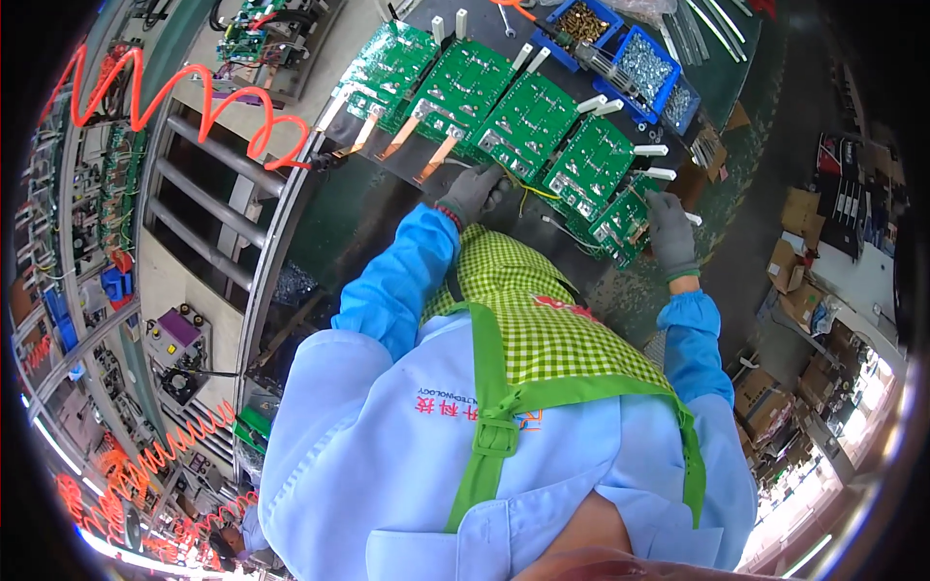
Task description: The worker is assembling electronic components and copper plates onto green circuit boards at a factory workstation.
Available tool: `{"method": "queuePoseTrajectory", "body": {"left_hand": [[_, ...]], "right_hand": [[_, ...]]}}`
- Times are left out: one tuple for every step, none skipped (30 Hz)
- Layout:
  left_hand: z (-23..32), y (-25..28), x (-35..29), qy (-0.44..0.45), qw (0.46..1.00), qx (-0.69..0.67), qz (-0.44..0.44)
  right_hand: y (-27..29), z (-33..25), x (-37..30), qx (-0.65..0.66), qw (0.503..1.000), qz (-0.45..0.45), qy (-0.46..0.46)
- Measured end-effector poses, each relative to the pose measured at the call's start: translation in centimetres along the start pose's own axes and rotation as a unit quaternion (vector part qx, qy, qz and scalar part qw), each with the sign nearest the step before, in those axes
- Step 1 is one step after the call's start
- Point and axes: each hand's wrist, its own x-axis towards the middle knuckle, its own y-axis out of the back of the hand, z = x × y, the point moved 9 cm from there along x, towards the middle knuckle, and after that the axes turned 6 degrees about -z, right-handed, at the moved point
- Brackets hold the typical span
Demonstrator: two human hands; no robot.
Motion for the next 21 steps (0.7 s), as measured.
{"method": "queuePoseTrajectory", "body": {"left_hand": [[-0.2,-0.5,0.2,0.022,0.999,0.033,-0.026],[-0.3,-0.2,0.0,0.038,0.997,0.066,-0.009],[-0.8,0.6,0.3,0.04,0.997,0.063,-0.008],[0.0,1.3,0.8,-0.037,0.995,0.096,-0.006],[0.8,2.1,0.8,-0.113,0.985,0.129,-0.004],[2.5,2.9,-0.1,-0.12,0.968,0.219,0.03],[2.1,3.0,-0.1,-0.121,0.968,0.218,0.032],[1.6,3.4,-0.2,-0.144,0.983,0.109,0.045],[1.4,3.8,-0.9,-0.162,0.985,0.002,0.055],[1.8,3.8,-1.5,-0.159,0.984,0.008,0.074],[1.9,4.0,-1.5,-0.159,0.984,0.009,0.075],[1.9,4.0,-1.3,-0.16,0.982,-0.039,0.088],[1.8,4.1,-1.3,-0.161,0.978,-0.088,0.101],[1.5,3.9,-1.3,-0.146,0.976,-0.139,0.08],[1.5,4.0,-1.0,-0.152,0.975,-0.141,0.084],[0.8,3.7,-0.3,-0.14,0.957,-0.246,0.067],[0.2,3.3,0.6,-0.127,0.928,-0.348,0.048],[0.6,2.4,1.0,-0.136,0.934,-0.329,0.005],[0.4,2.5,1.3,-0.136,0.935,-0.328,0.009],[0.2,2.1,1.8,-0.123,0.911,-0.391,-0.031],[0.0,1.2,2.2,-0.104,0.882,-0.453,-0.076]], "right_hand": [[-0.2,0.3,-0.1,0.001,1.0,-0.003,-0.003],[-0.3,0.6,-0.3,0.001,1.0,-0.004,-0.003],[-0.3,0.6,-0.3,0.0,1.0,-0.004,0.0],[-0.1,0.7,-0.4,-0.002,1.0,-0.004,0.002],[0.0,0.6,-0.6,-0.003,1.0,-0.007,0.003],[-0.1,0.5,-0.7,0.005,1.0,-0.01,0.007],[-0.1,0.3,-0.7,0.014,1.0,-0.012,0.011],[0.2,0.2,-0.7,0.014,1.0,-0.013,0.014],[1.0,-0.2,-1.1,0.031,0.999,0.017,0.018],[1.8,-0.8,-1.3,0.047,0.998,0.045,0.021],[1.9,-1.5,-1.3,0.049,0.998,0.045,0.022],[2.6,-1.7,-1.1,0.041,0.998,0.056,0.009],[3.2,-1.7,-1.1,0.032,0.997,0.067,-0.003],[3.4,-1.8,-1.3,0.03,0.997,0.065,0.001],[3.9,-2.2,-1.5,0.042,0.995,0.09,0.016],[4.2,-2.8,-1.6,0.055,0.992,0.114,0.026],[4.0,-3.3,-1.4,0.057,0.991,0.115,0.03],[2.9,-2.8,-1.3,0.197,0.977,0.077,-0.005],[1.9,-3.5,-0.9,0.333,0.941,0.035,-0.038],[1.1,-5.1,-0.5,0.367,0.928,-0.016,-0.056],[0.6,-6.4,-0.5,0.366,0.928,-0.016,-0.061]]}}
